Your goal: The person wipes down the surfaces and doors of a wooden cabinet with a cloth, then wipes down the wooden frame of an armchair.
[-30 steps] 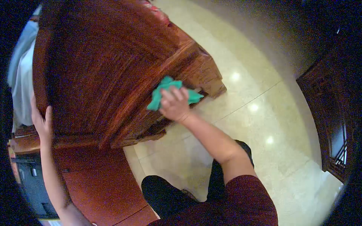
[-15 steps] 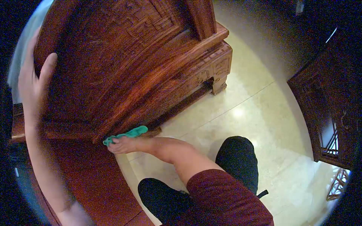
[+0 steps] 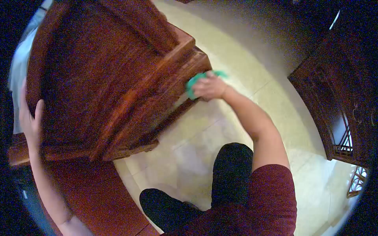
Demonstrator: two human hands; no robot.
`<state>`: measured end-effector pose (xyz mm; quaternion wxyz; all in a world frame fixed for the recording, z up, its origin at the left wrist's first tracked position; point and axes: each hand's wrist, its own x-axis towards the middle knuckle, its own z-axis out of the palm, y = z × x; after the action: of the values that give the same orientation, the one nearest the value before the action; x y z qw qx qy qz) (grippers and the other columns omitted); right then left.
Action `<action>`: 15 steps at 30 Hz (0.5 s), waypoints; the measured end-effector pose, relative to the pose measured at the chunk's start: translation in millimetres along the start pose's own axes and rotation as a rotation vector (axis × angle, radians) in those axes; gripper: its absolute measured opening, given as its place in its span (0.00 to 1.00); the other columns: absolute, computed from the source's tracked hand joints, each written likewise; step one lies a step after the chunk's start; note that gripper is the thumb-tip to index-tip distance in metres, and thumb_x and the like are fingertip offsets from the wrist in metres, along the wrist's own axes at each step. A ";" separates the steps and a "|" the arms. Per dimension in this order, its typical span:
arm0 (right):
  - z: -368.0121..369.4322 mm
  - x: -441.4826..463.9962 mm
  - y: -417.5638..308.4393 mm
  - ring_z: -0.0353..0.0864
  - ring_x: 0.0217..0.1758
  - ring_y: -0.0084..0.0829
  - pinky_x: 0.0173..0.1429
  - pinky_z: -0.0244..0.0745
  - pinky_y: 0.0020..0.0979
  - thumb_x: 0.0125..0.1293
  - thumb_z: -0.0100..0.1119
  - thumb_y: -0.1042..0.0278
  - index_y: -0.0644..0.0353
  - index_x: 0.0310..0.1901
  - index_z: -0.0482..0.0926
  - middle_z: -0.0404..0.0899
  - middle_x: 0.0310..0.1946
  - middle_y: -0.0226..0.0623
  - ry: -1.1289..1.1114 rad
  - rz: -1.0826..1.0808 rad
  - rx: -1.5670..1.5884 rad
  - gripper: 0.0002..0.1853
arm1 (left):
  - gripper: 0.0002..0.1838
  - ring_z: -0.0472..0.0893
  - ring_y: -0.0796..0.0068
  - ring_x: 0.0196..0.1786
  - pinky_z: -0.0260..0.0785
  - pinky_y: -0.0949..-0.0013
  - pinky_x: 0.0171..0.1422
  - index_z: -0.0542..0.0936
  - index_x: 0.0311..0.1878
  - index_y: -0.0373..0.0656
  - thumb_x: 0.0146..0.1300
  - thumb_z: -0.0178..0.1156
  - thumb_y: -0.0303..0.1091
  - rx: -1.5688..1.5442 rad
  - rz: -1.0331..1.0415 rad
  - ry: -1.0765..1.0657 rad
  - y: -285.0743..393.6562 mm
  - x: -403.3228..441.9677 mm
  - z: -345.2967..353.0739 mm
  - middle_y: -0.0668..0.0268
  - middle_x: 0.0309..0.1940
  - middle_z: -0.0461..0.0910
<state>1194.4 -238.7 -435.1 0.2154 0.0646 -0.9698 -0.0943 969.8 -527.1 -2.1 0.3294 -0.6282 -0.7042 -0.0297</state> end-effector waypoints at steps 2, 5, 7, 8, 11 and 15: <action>9.3 -39.6 25.4 0.63 0.55 0.31 0.53 0.58 0.44 0.48 0.55 0.62 0.36 0.36 0.71 0.67 0.52 0.21 0.136 0.220 -0.209 0.11 | 0.30 0.62 0.61 0.64 0.50 0.65 0.67 0.61 0.63 0.35 0.59 0.53 0.39 0.014 -0.001 -0.003 -7.6 -1.5 0.9 0.53 0.60 0.65; 15.5 -59.3 37.4 0.66 0.48 0.41 0.53 0.60 0.43 0.48 0.50 0.73 0.60 0.38 0.68 0.68 0.44 0.40 0.359 0.975 0.032 0.13 | 0.30 0.62 0.60 0.65 0.49 0.65 0.68 0.61 0.63 0.34 0.60 0.53 0.39 0.059 0.042 -0.009 -8.7 -2.0 -2.0 0.53 0.61 0.64; 12.1 -58.9 45.1 0.67 0.45 0.43 0.52 0.61 0.41 0.48 0.48 0.75 0.65 0.38 0.67 0.67 0.40 0.46 0.778 1.430 0.149 0.13 | 0.30 0.61 0.60 0.65 0.49 0.64 0.68 0.61 0.63 0.33 0.60 0.52 0.39 0.059 0.041 -0.005 -13.2 -2.9 -3.2 0.53 0.61 0.64; 8.3 -51.9 50.1 0.66 0.44 0.43 0.52 0.61 0.41 0.47 0.47 0.74 0.66 0.39 0.66 0.66 0.39 0.47 0.998 1.492 0.449 0.14 | 0.30 0.61 0.60 0.65 0.49 0.64 0.68 0.60 0.63 0.33 0.60 0.52 0.39 0.053 0.037 -0.008 -15.0 -4.7 -1.4 0.53 0.61 0.64; -31.0 3.1 32.5 0.65 0.44 0.40 0.54 0.60 0.38 0.48 0.48 0.71 0.67 0.42 0.65 0.65 0.38 0.47 1.154 1.523 0.908 0.17 | 0.30 0.61 0.59 0.66 0.49 0.64 0.68 0.60 0.63 0.33 0.61 0.52 0.38 0.058 -0.002 -0.021 -20.9 -6.6 -0.1 0.52 0.62 0.63; 38.2 61.4 -5.7 0.68 0.45 0.39 0.54 0.61 0.35 0.54 0.46 0.68 0.66 0.44 0.68 0.69 0.37 0.45 1.395 1.611 0.467 0.16 | 0.29 0.62 0.59 0.65 0.49 0.64 0.68 0.60 0.63 0.33 0.61 0.52 0.38 0.071 0.015 -0.017 -26.2 -7.2 0.1 0.53 0.61 0.64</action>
<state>1123.3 -248.5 -445.4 0.6990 -0.5109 -0.3861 0.3183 946.0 -538.8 3.9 0.3458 -0.6218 -0.7027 0.0031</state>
